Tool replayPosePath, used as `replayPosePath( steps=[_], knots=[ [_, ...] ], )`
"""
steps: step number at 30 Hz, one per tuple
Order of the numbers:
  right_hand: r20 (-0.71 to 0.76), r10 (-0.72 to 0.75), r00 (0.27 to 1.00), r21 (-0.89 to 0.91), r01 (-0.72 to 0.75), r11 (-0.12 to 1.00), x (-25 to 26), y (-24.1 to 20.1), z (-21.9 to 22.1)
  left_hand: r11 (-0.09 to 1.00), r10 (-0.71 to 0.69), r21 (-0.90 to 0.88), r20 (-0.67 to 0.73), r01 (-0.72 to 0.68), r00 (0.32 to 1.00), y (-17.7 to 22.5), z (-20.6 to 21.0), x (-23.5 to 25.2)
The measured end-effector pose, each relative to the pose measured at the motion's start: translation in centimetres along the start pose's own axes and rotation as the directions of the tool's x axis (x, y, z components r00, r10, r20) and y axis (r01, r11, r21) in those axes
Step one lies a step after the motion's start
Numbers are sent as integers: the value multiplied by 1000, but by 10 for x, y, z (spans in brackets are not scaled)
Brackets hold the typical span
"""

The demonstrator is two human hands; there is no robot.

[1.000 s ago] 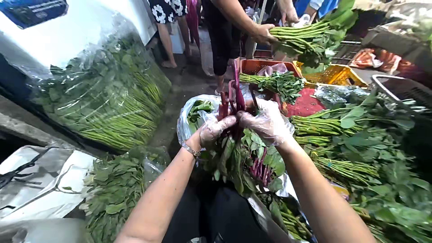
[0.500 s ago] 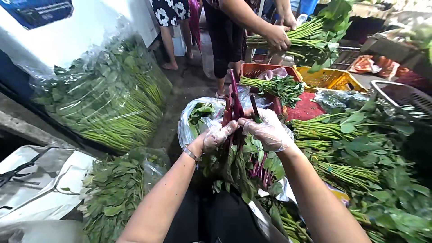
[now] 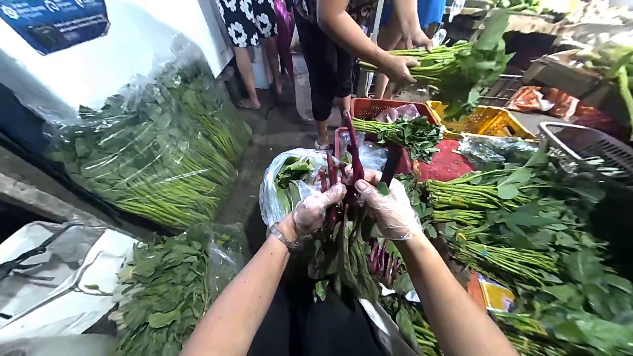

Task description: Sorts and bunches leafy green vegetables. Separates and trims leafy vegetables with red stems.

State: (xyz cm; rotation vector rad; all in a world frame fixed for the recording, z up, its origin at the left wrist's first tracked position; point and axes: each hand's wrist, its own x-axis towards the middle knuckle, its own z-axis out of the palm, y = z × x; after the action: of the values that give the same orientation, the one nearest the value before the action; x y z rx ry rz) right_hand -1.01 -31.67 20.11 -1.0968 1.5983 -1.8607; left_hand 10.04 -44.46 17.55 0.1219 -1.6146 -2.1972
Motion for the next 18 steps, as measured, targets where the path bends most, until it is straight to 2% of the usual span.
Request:
replayPosePath(
  steps=[2,5,7,11,13,15,17,18],
  knots=[
    [7,17,1000,7,-17,1000,-1,0,1,998,9,69,13,-10,1000,-2,0,1],
    [35,16,999,-85,-13,996,1,-2,0,926,-2,377,50,-17,999,-1,1,1],
    [9,54,999,-104,-53,993,4,-7,0,876,-51,483,67,12,996,-2,-2,0],
    [-20,83,996,-169,-85,982,8,-15,-5,855,-42,518,-3,37,999,6,16,4],
    [45,47,998,-241,-34,970,7,-24,-13,846,-33,531,-49,54,998,3,17,9],
    [84,-54,995,-324,79,943,2,-38,-29,868,-7,496,-55,33,998,5,12,12],
    [56,-166,985,-527,170,833,-5,-47,-54,890,10,457,-29,5,1000,19,3,6],
    [34,-149,988,-638,136,758,-8,-45,-68,893,29,450,-25,-14,999,31,-2,1]
  ],
)
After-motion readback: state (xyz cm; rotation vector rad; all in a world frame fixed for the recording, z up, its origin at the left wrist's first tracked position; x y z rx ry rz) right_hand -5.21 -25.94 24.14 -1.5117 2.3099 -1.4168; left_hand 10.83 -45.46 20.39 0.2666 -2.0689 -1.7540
